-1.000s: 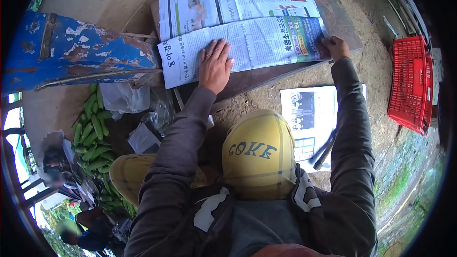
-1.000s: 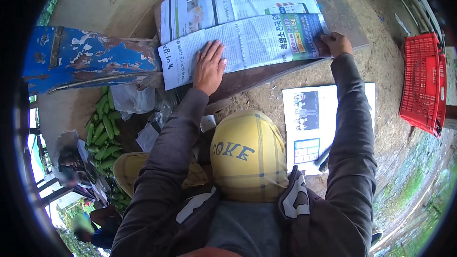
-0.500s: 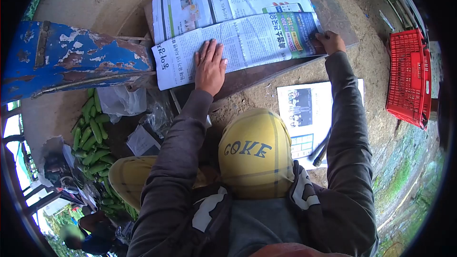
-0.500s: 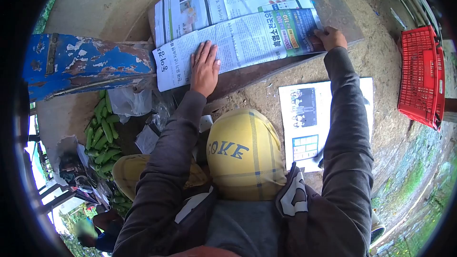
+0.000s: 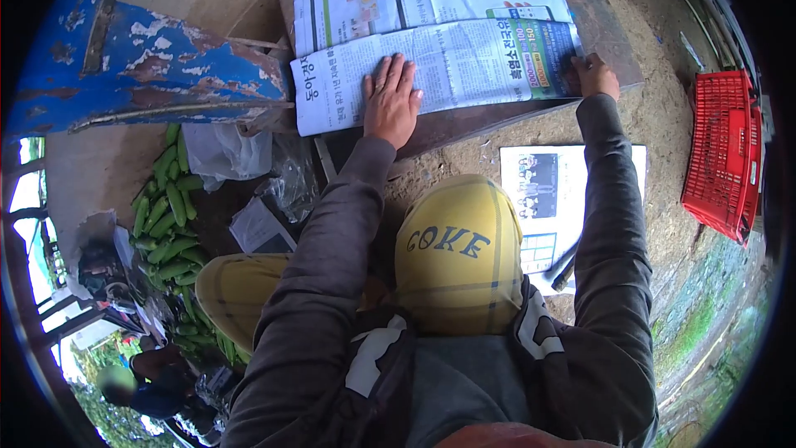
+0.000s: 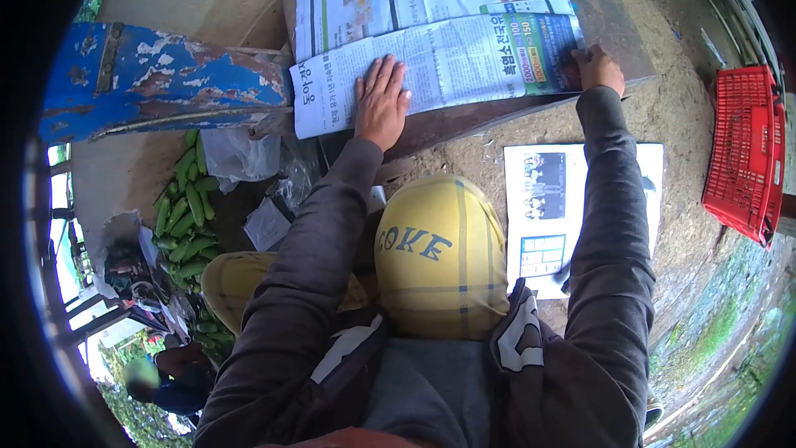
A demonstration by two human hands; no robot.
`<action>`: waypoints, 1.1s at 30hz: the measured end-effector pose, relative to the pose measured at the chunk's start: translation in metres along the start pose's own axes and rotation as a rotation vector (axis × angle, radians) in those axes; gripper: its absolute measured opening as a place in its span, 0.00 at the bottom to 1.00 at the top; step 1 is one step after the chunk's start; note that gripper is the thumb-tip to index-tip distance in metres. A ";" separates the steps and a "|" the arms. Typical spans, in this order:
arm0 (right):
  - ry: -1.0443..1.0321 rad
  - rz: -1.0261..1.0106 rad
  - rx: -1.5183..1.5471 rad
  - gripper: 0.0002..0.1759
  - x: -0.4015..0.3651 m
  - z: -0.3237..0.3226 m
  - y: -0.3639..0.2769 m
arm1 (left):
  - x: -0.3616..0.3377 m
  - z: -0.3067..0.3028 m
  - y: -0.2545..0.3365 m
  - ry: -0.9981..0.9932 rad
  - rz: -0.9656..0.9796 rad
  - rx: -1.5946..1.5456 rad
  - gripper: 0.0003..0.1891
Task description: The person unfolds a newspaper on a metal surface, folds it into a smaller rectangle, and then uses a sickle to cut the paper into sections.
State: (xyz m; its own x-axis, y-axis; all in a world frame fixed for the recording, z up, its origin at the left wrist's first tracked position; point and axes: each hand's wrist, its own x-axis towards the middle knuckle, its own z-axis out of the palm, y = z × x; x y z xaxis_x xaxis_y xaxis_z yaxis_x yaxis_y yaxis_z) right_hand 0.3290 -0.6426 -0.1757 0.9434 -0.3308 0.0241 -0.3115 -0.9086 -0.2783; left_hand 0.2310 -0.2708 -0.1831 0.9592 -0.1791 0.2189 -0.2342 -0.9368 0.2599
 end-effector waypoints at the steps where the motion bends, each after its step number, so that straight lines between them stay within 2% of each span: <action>1: -0.014 -0.001 -0.010 0.25 0.000 0.000 0.001 | 0.000 0.000 0.000 -0.003 -0.002 -0.008 0.24; 18: 0.158 -0.070 -0.071 0.19 -0.004 0.021 0.011 | -0.001 0.005 -0.005 -0.013 -0.034 0.030 0.28; 21: 0.118 -0.018 -0.078 0.20 -0.010 0.014 0.004 | -0.001 0.005 -0.005 -0.007 -0.044 0.042 0.30; 24: 0.452 -0.296 -0.249 0.23 -0.016 0.011 0.000 | -0.001 0.002 -0.003 -0.017 -0.055 0.049 0.31; 26: 0.456 -0.402 -0.177 0.27 -0.031 0.000 -0.040 | -0.001 0.000 -0.002 -0.019 -0.064 0.055 0.32; 27: 0.450 -0.550 0.014 0.26 -0.050 -0.009 -0.067 | -0.001 0.000 -0.002 -0.015 -0.065 0.061 0.32; 29: 0.448 -0.759 0.317 0.28 -0.077 0.017 -0.119 | 0.001 -0.001 0.002 -0.022 -0.064 0.064 0.32; 31: 0.209 -0.937 0.484 0.32 -0.113 0.044 -0.166 | 0.002 -0.004 0.002 -0.044 -0.069 0.068 0.31; 33: 0.038 -0.948 0.186 0.30 -0.137 0.049 -0.201 | 0.004 -0.001 -0.002 -0.005 -0.053 0.093 0.32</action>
State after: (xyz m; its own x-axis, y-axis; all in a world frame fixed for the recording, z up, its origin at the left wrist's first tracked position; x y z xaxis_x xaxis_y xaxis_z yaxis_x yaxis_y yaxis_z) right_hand 0.2677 -0.4016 -0.1702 0.7883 0.5078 0.3473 0.6033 -0.7486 -0.2749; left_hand 0.2348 -0.2697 -0.1818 0.9706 -0.1299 0.2027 -0.1678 -0.9687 0.1827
